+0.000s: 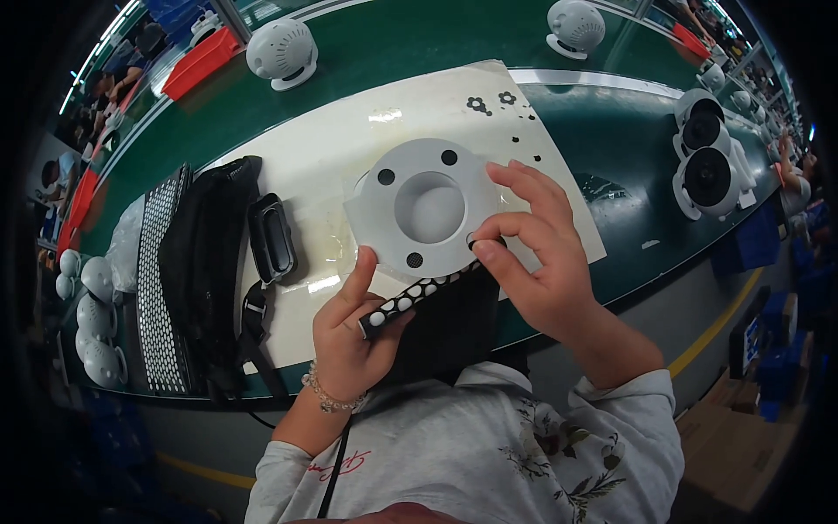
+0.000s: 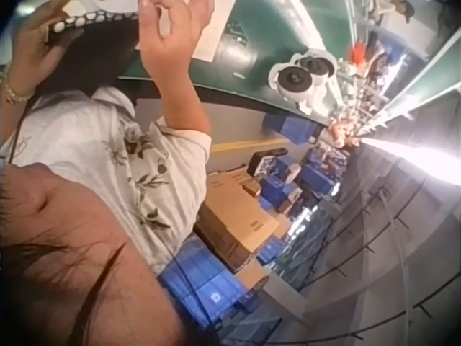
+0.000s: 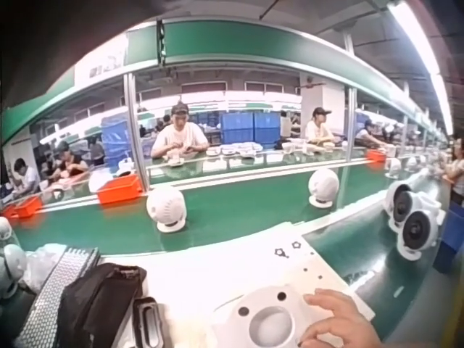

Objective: The recorder is assembling circular white lighting housings by manually inserting small black circular components.

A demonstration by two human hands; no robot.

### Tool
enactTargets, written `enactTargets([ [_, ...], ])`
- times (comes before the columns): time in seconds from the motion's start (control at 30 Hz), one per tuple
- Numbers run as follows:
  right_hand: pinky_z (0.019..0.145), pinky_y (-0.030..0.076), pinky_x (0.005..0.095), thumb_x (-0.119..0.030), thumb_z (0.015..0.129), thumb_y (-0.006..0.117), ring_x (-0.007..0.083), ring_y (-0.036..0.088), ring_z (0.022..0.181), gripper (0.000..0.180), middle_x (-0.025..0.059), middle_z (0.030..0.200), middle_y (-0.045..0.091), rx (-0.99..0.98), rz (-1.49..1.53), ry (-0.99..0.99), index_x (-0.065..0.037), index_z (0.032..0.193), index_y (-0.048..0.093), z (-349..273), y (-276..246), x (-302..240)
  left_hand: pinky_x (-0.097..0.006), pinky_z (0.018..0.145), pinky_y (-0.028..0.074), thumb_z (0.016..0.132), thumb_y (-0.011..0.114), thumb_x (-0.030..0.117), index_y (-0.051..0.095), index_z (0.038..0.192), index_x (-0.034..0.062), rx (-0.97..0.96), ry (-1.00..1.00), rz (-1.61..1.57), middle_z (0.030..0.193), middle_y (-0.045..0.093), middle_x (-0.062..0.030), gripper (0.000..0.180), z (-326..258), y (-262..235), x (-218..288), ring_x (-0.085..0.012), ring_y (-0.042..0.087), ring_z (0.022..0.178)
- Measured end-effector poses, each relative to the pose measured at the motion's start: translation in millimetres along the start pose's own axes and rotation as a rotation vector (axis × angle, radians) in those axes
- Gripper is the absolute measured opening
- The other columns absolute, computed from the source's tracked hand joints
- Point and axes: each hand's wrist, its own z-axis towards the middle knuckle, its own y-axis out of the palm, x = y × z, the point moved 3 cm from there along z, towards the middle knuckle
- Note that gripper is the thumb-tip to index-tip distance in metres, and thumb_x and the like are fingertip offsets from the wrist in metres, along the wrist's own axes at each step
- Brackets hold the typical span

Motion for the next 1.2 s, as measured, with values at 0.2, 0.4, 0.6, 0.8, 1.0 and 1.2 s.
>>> enactTargets([
  [0.2,0.095,0.030,0.0402,-0.009,0.071,0.063,0.0309,0.037,0.116,0.008,0.0123,0.121,0.046,0.077,-0.195,-0.161,-0.006,0.078,0.059,-8.3,-1.6,-0.9,-0.028,0.050,0.042,0.053,0.069,0.002,0.059,0.072,-0.0018,0.002,-0.006,0.012,0.125,0.046,-0.0134,0.021,-0.1,1.7,0.2,-0.0200,0.051,0.053],
  [0.4,0.094,0.030,0.0405,-0.009,0.072,0.062,0.0311,0.038,0.115,0.007,0.0123,0.118,0.048,0.041,-0.059,-0.068,-0.007,0.078,0.059,2.4,0.3,0.6,-0.028,0.050,0.042,0.054,0.070,0.002,0.060,0.070,-0.0016,-0.003,-0.025,0.015,0.124,0.047,-0.0130,0.019,-0.2,0.9,0.2,-0.0195,0.051,0.053],
  [0.6,0.090,0.032,0.0396,-0.012,0.072,0.063,0.0299,0.044,0.110,0.013,0.0125,0.117,0.050,-0.037,-0.517,-0.298,-0.006,0.083,0.061,-7.0,-5.1,-13.3,-0.028,0.050,0.042,0.054,0.069,0.002,0.060,0.072,-0.0010,-0.033,-0.030,0.020,0.125,0.047,-0.0130,0.020,-3.6,0.9,-0.7,-0.0190,0.051,0.053],
  [0.8,0.088,0.034,0.0384,-0.019,0.076,0.062,0.0271,0.047,0.106,0.031,0.0143,0.107,0.055,0.000,-0.273,-0.234,-0.003,0.102,0.055,-7.1,-13.7,0.6,-0.028,0.051,0.042,0.053,0.068,0.002,0.059,0.072,-0.0010,-0.044,-0.042,0.061,0.125,0.046,-0.0132,0.021,-2.2,0.8,1.8,-0.0191,0.052,0.055],
  [1.0,0.085,0.039,0.0298,-0.020,0.076,0.062,0.0166,0.053,0.094,0.046,0.0094,0.098,0.057,-0.336,0.767,0.601,0.004,0.111,0.045,8.7,11.3,21.6,-0.029,0.055,0.045,0.053,0.066,0.002,0.058,0.075,-0.0008,0.015,0.056,-0.042,0.124,0.046,-0.0158,0.023,-2.7,-0.3,-2.8,-0.0206,0.057,0.062],
  [1.2,0.073,0.045,0.0236,-0.014,0.077,0.059,0.0126,0.055,0.080,0.036,0.0071,0.088,0.057,-0.050,1.024,0.510,0.004,0.104,0.048,91.4,-15.0,61.8,-0.027,0.059,0.050,0.057,0.070,-0.002,0.054,0.078,0.0008,-0.032,0.111,-0.074,0.114,0.051,-0.0224,0.027,-5.3,-20.0,-1.3,-0.0217,0.062,0.068],
])
